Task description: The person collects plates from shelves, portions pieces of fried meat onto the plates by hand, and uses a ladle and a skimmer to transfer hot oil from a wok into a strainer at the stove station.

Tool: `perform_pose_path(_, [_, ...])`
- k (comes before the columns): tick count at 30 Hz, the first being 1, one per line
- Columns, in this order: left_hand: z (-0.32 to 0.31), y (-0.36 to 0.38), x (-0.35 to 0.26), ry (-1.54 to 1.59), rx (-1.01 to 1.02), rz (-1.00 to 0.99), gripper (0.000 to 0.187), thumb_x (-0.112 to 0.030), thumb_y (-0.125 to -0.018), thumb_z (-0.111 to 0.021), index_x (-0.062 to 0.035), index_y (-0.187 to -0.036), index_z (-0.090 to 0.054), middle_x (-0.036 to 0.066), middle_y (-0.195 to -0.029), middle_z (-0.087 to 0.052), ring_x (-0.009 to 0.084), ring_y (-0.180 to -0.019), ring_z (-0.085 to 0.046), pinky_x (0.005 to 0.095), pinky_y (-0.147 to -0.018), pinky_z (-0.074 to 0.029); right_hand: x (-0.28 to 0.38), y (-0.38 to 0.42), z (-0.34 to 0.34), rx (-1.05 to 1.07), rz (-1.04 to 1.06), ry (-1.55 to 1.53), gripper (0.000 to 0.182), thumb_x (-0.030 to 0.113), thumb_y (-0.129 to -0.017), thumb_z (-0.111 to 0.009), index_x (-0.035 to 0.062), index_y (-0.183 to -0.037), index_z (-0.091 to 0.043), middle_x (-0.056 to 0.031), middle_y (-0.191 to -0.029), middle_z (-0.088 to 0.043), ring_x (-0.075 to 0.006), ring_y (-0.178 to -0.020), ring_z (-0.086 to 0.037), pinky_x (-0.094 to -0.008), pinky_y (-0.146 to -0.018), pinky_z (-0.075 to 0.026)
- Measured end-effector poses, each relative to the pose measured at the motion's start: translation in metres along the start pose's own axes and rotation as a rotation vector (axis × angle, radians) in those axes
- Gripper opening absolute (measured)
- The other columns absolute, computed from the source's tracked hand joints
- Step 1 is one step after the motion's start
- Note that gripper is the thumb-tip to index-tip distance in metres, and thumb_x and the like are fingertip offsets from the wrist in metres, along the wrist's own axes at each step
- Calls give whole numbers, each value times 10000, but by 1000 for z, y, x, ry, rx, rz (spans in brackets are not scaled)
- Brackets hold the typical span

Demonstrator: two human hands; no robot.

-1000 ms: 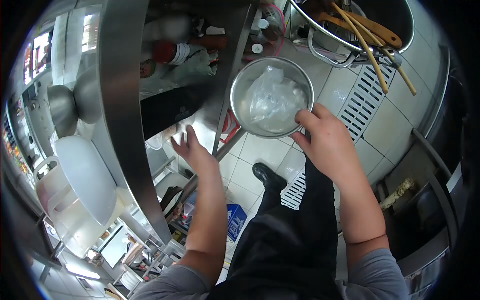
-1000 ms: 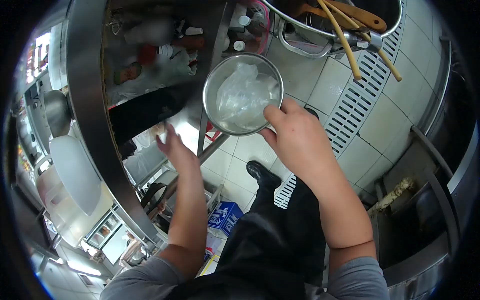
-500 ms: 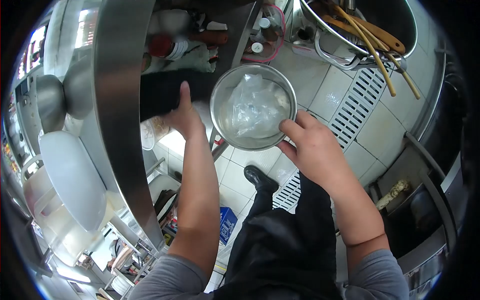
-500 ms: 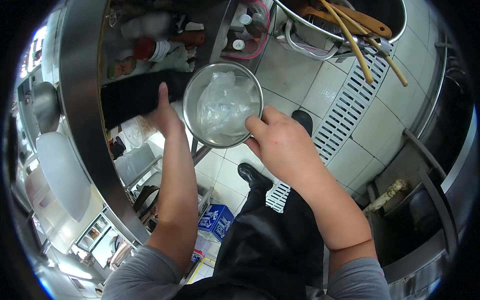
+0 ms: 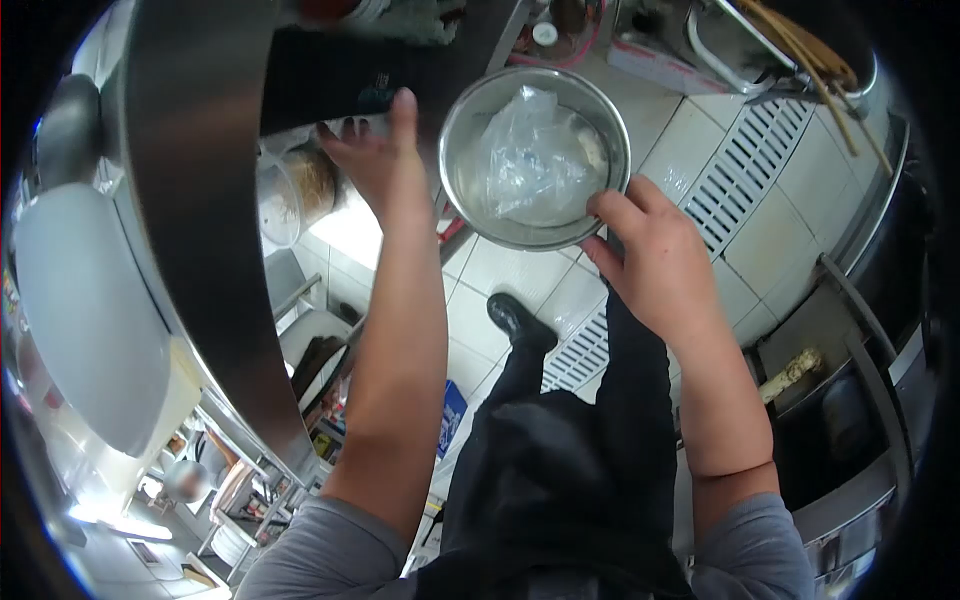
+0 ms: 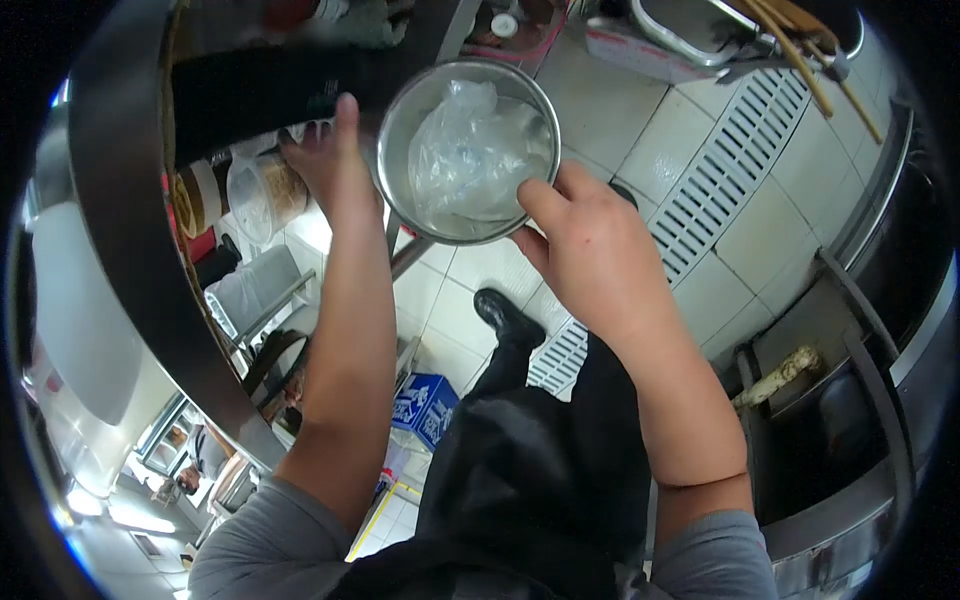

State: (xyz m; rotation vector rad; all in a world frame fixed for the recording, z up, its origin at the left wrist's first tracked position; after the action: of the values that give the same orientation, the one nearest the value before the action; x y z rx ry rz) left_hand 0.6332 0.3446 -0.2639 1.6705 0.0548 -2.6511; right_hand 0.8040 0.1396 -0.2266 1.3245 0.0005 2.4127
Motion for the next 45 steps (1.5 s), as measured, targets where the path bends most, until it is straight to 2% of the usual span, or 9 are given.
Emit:
perform_pose_path(3, [47, 90, 0, 78, 124, 227, 799, -78, -859, -664, 24, -1463, -151, 225, -1416, -364, 312, -1330, -384, 396, -1127, -273, 3, 13, -12, 0, 4, -10, 247, 100, -729, -731, 56, -912, -570, -142, -878, -567, -356, -755, -615, -438, -655, -511])
perform_pose_path(7, [163, 215, 33, -417, 720, 80, 651, -59, -916, -570, -17, -1466, -225, 159, -1381, -448, 234, -1264, -465, 343, -1050, -356, 6, 52, -32, 48, -67, -32, 288, 75, -712, -743, 65, -963, -602, -137, -906, -566, -341, -757, -615, -420, -665, -508])
perform_pose_path(12, [289, 253, 74, -491, 973, 414, 425, -135, -906, -610, -23, -1301, -499, 159, -1074, -639, 242, -957, -647, 340, -861, -498, 38, 139, -80, 131, -78, 97, 263, 151, -751, -725, 48, -951, -589, -153, -863, -562, -352, -794, -610, -436, -682, -515])
perform_pose_path(18, [393, 97, 185, -771, 481, 173, 415, -204, -883, -614, -36, -1255, -540, 190, -976, -668, 308, -894, -654, 376, -806, -507, 119, 207, -188, 370, -42, 46, 268, 228, -781, -712, 67, -957, -589, -165, -902, -575, -357, -851, -617, -442, -737, -513])
perform_pose_path(25, [378, 10, 185, -199, 294, 174, 419, -229, -886, -601, -43, -1257, -552, 184, -1020, -675, 305, -908, -654, 374, -823, -510, 229, 165, -280, 169, 161, -54, 294, 91, -750, -714, 83, -1017, -591, -137, -894, -572, -337, -830, -598, -423, -713, -484])
perform_pose_path(31, [399, 90, 216, -8, 181, 277, 368, -197, -921, -591, -19, -1240, -545, 89, -863, -660, 170, -774, -624, 298, -736, -499, 272, 58, -292, -171, 409, 182, 273, 65, -754, -710, 47, -1003, -598, -114, -880, -586, -282, -769, -600, -376, -716, -474])
perform_pose_path(33, [419, 140, 239, 91, 171, 435, 391, -235, -888, -614, -46, -1227, -562, 167, -951, -667, 280, -888, -647, 364, -807, -504, 280, 30, -283, -370, 326, 197, 233, 113, -799, -708, 37, -993, -604, -99, -866, -599, -259, -758, -603, -380, -717, -476])
perform_pose_path(41, [500, 275, 294, 45, 323, 783, 401, -228, -888, -602, -15, -1225, -557, 135, -972, -677, 255, -873, -654, 344, -814, -503, 271, -55, -279, -613, 197, 480, 307, 304, -900, -640, 19, -1007, -605, -121, -843, -671, -284, -794, -636, -380, -738, -486])
perform_pose_path(45, [528, 251, 281, -53, 371, 785, 409, -234, -886, -593, -19, -1232, -554, 121, -970, -681, 251, -857, -657, 348, -811, -505, 276, -76, -277, -598, 72, 332, 445, 336, -902, -628, -15, -1169, -567, -207, -1079, -631, -343, -986, -586, -419, -856, -450])
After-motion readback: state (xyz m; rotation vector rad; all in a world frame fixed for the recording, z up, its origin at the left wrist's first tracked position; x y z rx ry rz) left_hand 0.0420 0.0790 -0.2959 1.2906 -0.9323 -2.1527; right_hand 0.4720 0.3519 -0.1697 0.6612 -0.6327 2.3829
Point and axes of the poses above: each hand's wrist, its own y-axis away from the middle knuckle, its own z-axis out of the back of the hand, x = y × z, the point moved 5 cm from there along -y, towards the middle knuckle
